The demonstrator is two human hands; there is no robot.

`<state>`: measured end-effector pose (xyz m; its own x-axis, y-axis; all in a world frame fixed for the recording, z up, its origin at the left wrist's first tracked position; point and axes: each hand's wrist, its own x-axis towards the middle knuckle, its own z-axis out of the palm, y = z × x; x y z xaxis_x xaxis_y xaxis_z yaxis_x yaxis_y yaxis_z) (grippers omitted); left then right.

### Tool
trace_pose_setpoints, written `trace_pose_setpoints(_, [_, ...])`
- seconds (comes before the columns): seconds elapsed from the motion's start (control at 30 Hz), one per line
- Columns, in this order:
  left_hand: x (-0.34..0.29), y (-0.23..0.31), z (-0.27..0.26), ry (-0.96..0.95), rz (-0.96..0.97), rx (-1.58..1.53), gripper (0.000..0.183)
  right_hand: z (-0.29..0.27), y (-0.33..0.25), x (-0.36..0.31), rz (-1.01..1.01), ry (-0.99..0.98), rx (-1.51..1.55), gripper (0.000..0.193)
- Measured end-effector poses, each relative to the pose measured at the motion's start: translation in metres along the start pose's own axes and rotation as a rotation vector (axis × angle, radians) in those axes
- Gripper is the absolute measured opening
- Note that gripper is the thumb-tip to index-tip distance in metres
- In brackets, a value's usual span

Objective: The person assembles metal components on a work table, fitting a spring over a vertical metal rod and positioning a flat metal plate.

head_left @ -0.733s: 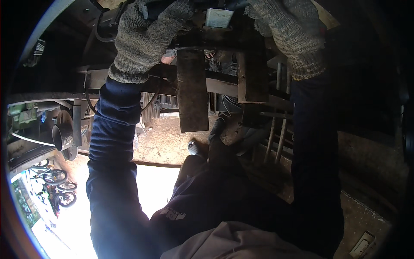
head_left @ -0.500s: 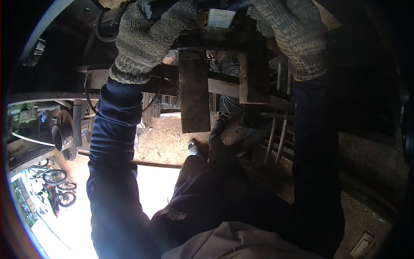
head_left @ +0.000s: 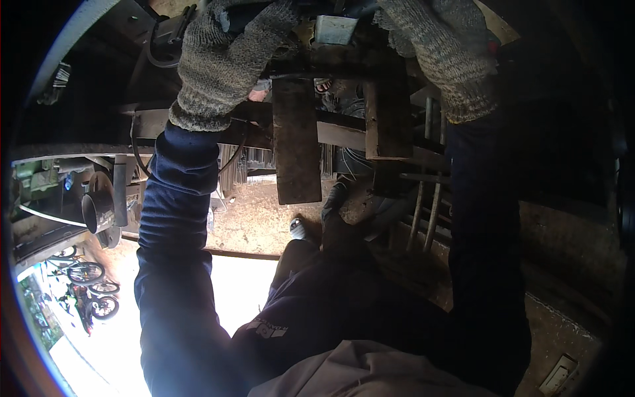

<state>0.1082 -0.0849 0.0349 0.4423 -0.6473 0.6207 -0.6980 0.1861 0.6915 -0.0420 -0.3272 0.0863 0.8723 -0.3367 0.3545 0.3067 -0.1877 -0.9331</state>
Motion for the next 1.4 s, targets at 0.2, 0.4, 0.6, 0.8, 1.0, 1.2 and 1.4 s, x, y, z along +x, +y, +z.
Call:
trace_pose_setpoints(0.2, [0.015,0.029,0.025,0.150,0.061,0.271,0.025,-0.005,-0.008,0.002,0.052,0.011,-0.075,0.023])
trace_pose_setpoints(0.4, [0.019,0.028,0.023,0.093,0.082,0.053,0.027,0.001,-0.010,-0.002,0.015,0.001,0.087,0.022])
trace_pose_setpoints(0.6, [0.023,0.033,0.032,0.090,0.027,-0.168,0.030,0.001,-0.008,0.001,0.036,0.020,-0.066,0.017])
trace_pose_setpoints(0.8, [0.029,0.044,0.037,0.125,0.012,-0.140,0.031,-0.007,0.010,0.004,0.025,-0.032,0.031,0.016])
trace_pose_setpoints(1.0, [0.030,0.036,0.032,0.078,0.114,-0.043,0.029,-0.007,0.015,0.003,0.001,0.005,0.072,0.016])
trace_pose_setpoints(1.2, [0.017,0.034,0.032,0.119,0.025,-0.049,0.025,-0.002,0.016,0.001,-0.072,0.022,0.030,0.021])
trace_pose_setpoints(1.4, [0.018,0.025,0.035,0.183,0.143,0.052,0.023,-0.005,0.011,0.004,-0.109,0.036,0.040,0.025])
